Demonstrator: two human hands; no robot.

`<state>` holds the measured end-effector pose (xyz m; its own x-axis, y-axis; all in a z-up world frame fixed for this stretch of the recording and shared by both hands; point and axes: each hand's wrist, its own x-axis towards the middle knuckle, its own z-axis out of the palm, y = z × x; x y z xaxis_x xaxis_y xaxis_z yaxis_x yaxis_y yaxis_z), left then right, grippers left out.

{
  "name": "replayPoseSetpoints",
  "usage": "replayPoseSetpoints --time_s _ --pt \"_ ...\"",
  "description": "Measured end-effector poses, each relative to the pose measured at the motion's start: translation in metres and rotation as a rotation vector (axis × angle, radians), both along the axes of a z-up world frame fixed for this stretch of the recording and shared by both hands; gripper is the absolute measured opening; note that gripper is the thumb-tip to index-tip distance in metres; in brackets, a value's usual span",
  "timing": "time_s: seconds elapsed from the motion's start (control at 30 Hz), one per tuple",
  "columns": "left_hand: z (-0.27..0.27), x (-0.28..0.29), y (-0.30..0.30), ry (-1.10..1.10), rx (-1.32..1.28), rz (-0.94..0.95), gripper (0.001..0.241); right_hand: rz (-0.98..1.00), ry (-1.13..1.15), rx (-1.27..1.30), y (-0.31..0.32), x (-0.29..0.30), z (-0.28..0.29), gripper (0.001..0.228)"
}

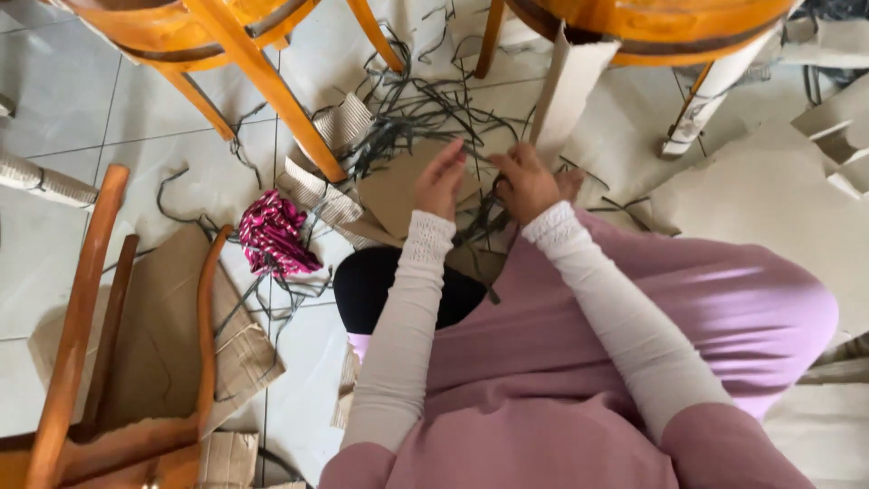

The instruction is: Wrapping wooden chair legs with protective cardboard and securing them with plastic ties.

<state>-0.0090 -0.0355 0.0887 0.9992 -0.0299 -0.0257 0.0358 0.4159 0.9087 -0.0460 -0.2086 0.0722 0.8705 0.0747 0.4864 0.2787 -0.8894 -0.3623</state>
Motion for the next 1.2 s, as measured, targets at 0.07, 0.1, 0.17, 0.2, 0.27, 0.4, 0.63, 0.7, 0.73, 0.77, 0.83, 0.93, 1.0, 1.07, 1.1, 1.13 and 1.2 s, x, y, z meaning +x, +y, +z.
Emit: replayPoseSetpoints --time_s 0.07,0.1,0.17,0.2,0.27,0.4,0.63,0.7,0.73,0.77,0.83,0.93,1.0,1.07,1.1,1.13,1.2 --pt "0.019 -0.012 0.001 -0.046 -0.037 0.003 0.037 -0.003 -0.043 0.009 -0.009 -0.005 0.025 0.054" --pt "0.029 -0.017 0.001 -0.092 -0.077 0.007 0.037 -0.005 -0.084 0.015 -0.014 -0.007 0.038 0.059" --pt "0.028 -0.008 0.004 -0.113 -0.129 -0.007 0.044 0.006 -0.264 -0.073 -0.021 -0.023 0.076 0.045" --pt "0.028 -0.002 0.005 -0.132 -0.185 -0.020 0.052 0.019 -0.441 -0.167 -0.026 -0.031 0.095 0.032" --pt "0.037 -0.002 0.001 -0.134 -0.198 0.000 0.054 -0.008 -0.491 -0.173 -0.045 -0.032 0.101 0.035" --pt "0.067 0.001 -0.009 -0.067 -0.220 0.092 0.064 0.080 -0.647 -0.061 -0.075 -0.044 0.131 0.027" --pt "0.078 -0.019 -0.036 -0.086 -0.322 0.050 0.058 -0.168 -0.264 0.374 -0.106 -0.047 0.052 0.034" --pt "0.067 -0.011 -0.036 -0.061 -0.368 0.047 0.055 -0.308 -0.155 0.401 -0.113 -0.050 0.021 0.009" --pt "0.044 -0.001 -0.031 -0.054 -0.362 0.043 0.055 -0.315 -0.150 0.406 -0.119 -0.051 0.004 0.009" --pt "0.021 0.009 -0.028 0.028 -0.382 0.043 0.047 -0.325 -0.100 0.480 -0.127 -0.051 -0.011 0.006" --pt "-0.021 0.020 -0.017 0.126 -0.398 0.038 0.041 -0.347 -0.040 0.555 -0.133 -0.049 -0.022 0.009" --pt "-0.044 0.011 -0.003 0.425 -0.289 -0.138 0.026 -0.284 0.039 0.799 -0.131 -0.046 -0.009 0.013" --pt "-0.009 -0.010 0.001 0.383 0.070 -0.623 0.022 -0.216 0.153 1.045 -0.128 -0.049 0.004 0.022" --pt "-0.001 -0.013 0.000 0.253 0.147 -0.970 0.022 -0.190 0.186 1.049 -0.138 -0.044 -0.018 0.026" --pt "0.004 -0.011 -0.002 0.083 0.220 -1.310 0.023 -0.153 0.198 1.048 -0.145 -0.038 -0.027 0.029" --pt "-0.002 -0.013 -0.009 0.092 0.212 -1.307 0.023 -0.155 0.210 1.046 -0.146 -0.036 -0.028 0.029" --pt "-0.014 -0.016 -0.020 -0.040 0.066 -1.729 0.030 -0.127 0.272 1.028 -0.148 -0.031 -0.029 0.033"
